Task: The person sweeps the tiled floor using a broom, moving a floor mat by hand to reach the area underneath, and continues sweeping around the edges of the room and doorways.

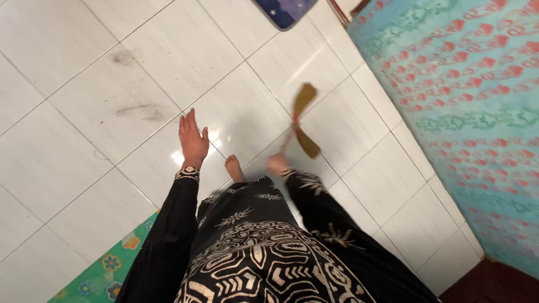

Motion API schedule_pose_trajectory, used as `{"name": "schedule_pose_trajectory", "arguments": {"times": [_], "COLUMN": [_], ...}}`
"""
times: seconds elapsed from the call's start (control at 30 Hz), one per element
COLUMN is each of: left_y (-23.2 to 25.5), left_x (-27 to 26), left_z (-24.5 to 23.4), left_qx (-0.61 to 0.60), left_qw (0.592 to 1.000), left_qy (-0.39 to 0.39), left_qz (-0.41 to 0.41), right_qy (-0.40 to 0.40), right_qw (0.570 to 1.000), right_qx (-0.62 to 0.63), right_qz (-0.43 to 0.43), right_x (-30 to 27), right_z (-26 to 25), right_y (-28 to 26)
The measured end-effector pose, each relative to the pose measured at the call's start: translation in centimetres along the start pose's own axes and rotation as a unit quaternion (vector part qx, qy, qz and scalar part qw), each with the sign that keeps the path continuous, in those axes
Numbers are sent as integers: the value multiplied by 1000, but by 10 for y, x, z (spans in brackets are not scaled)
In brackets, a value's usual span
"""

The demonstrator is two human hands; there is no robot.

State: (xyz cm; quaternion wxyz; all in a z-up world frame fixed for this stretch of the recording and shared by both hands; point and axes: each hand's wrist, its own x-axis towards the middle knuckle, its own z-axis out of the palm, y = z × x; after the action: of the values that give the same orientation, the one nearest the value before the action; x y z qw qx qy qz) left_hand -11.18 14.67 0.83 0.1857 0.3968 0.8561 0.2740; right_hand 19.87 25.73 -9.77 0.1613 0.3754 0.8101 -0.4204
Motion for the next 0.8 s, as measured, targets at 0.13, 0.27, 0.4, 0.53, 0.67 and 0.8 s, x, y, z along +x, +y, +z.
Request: {"name": "schedule_pose_trajectory", "arguments": {"times": [0.13,0.27,0.4,0.53,0.67,0.8], "left_y": [-41,-58,-61,-49,-19,15], "left_x": [16,17,37,65,94,118], "left_z": [-24,-38,-53,-51,-27,-3], "left_qx": [28,35,38,22,-13,-43], "left_qw": [999,996,995,996,998,999], "left_qy": [25,20,30,55,60,29], "left_qz": [-38,-78,-86,-61,-27,-16], "right_qy": [-89,-151,-179,-65,45,112], "right_qw": [938,846,807,846,936,957], "right_qx": [282,472,550,518,320,167], "right_qz": [180,196,122,107,142,212], "right_x": [60,119,130,72,22,18], "right_z": [57,-1,-46,-90,-152,-197], "right_y": [-161,-195,-184,-161,-128,-92]}}
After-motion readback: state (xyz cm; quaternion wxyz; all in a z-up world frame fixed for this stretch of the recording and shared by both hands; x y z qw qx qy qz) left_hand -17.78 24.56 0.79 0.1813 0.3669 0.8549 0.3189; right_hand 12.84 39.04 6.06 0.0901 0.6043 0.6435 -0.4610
